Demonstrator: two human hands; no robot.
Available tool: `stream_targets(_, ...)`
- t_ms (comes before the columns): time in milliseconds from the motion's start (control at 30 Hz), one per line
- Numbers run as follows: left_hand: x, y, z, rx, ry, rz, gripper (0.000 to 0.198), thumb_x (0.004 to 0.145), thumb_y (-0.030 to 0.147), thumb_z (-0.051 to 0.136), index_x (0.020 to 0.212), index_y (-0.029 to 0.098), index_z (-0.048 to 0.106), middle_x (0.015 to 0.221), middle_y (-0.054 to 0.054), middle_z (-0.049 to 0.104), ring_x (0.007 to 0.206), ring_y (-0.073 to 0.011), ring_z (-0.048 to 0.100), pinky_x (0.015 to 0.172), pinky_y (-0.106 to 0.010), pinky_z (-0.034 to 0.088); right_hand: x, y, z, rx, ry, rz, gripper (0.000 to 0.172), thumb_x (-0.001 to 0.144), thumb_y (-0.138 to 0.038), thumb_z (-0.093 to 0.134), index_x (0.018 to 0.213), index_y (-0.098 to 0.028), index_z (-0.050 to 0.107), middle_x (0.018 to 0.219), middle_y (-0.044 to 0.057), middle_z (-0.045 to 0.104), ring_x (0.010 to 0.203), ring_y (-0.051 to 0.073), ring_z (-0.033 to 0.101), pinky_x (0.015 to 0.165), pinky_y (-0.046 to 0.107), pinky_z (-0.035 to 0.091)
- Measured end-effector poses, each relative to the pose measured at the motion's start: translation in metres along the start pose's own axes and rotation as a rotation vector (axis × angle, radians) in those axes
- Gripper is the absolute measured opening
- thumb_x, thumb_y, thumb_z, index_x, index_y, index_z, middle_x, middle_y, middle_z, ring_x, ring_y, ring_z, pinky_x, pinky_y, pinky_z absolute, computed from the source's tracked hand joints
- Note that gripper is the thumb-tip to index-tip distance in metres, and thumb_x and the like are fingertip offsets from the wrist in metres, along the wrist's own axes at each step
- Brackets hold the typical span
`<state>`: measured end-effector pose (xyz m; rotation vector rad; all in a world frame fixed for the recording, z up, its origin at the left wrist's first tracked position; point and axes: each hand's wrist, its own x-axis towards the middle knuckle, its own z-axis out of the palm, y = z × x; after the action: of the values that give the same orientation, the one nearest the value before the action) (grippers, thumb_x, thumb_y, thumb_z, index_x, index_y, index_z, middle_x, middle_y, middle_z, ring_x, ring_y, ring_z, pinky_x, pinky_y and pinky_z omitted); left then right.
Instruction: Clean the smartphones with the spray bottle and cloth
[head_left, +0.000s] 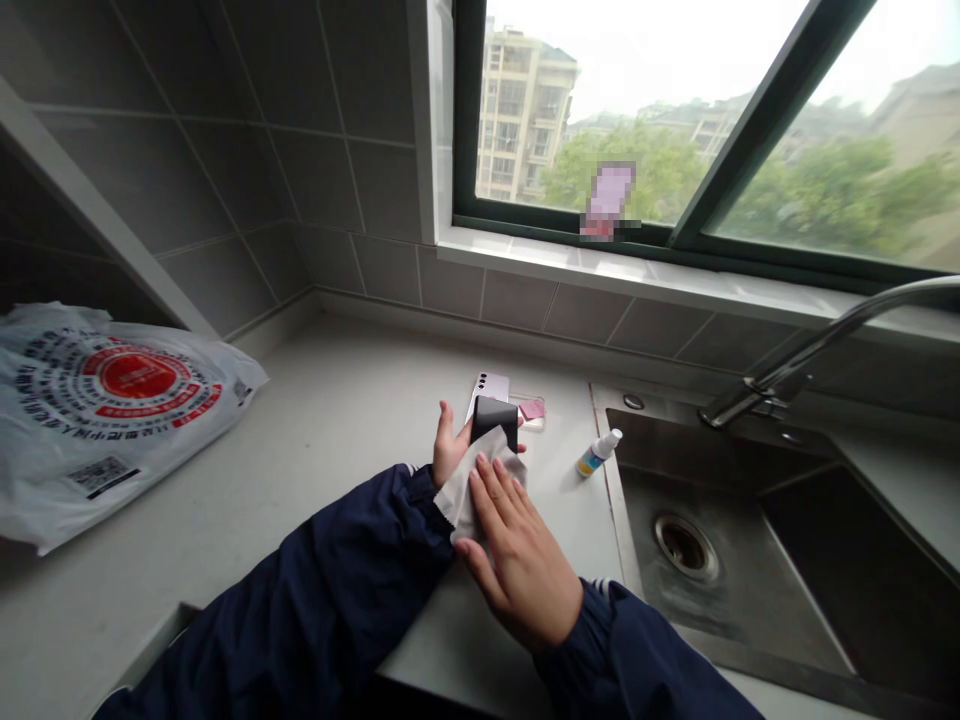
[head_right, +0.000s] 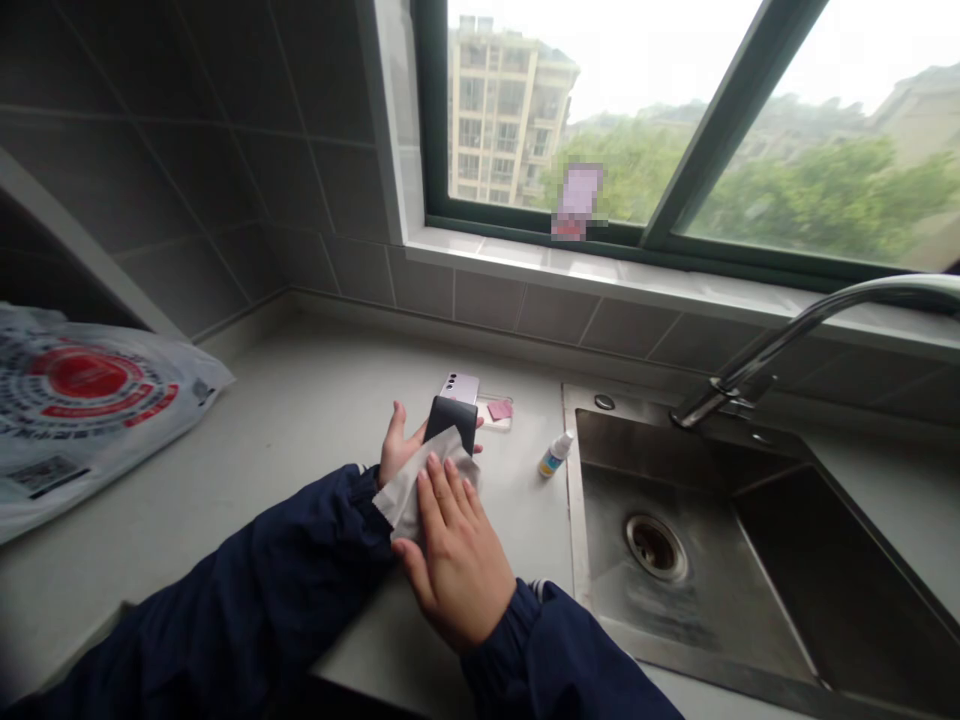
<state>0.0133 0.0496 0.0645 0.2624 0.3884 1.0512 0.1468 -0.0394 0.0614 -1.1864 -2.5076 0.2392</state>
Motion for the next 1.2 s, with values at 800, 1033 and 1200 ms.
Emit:
stream_targets(800, 0.003, -0.030, 0.005, -0.124, 0.020, 0.081, 0.076, 0.095, 0.068, 0.031, 0.144, 0.014, 0.049, 0.136, -0.015, 0.061, 0.135, -0.0284, 0.050, 0.118, -0.042, 0.030, 0.043, 0.046, 0.004, 0.000, 0.137, 0.096, 0.061, 0.102, -0.041, 0.039, 0.156, -0.013, 0.031, 0.163, 0.010, 0.023, 0.153, 0.031, 0.015, 0.120, 0.053, 0.029)
stream_targets(1033, 0.000, -0.018, 0.004, -0.080, 0.048, 0.037, 0.089, 0.087, 0.079, 0.033, 0.141, 0.011, 0.051, 0.118, -0.020, 0.069, 0.111, -0.0345, 0.066, 0.103, -0.050, 0.045, 0.024, 0.029, 0.010, 0.020, 0.101, 0.013, 0.061, 0.102, -0.037, 0.044, 0.157, -0.016, 0.028, 0.163, 0.008, 0.022, 0.153, 0.030, 0.014, 0.120, 0.054, 0.031)
stream_targets(1200, -0.004, -0.005, 0.004, 0.002, 0.056, 0.061, 0.087, 0.090, 0.078, 0.022, 0.142, 0.014, 0.050, 0.121, -0.020, 0.067, 0.100, -0.0344, 0.069, 0.090, -0.052, 0.053, 0.006, 0.014, 0.013, 0.025, 0.067, -0.005, 0.063, 0.101, -0.036, 0.044, 0.158, -0.017, 0.024, 0.164, 0.007, 0.022, 0.153, 0.030, 0.016, 0.119, 0.053, 0.032)
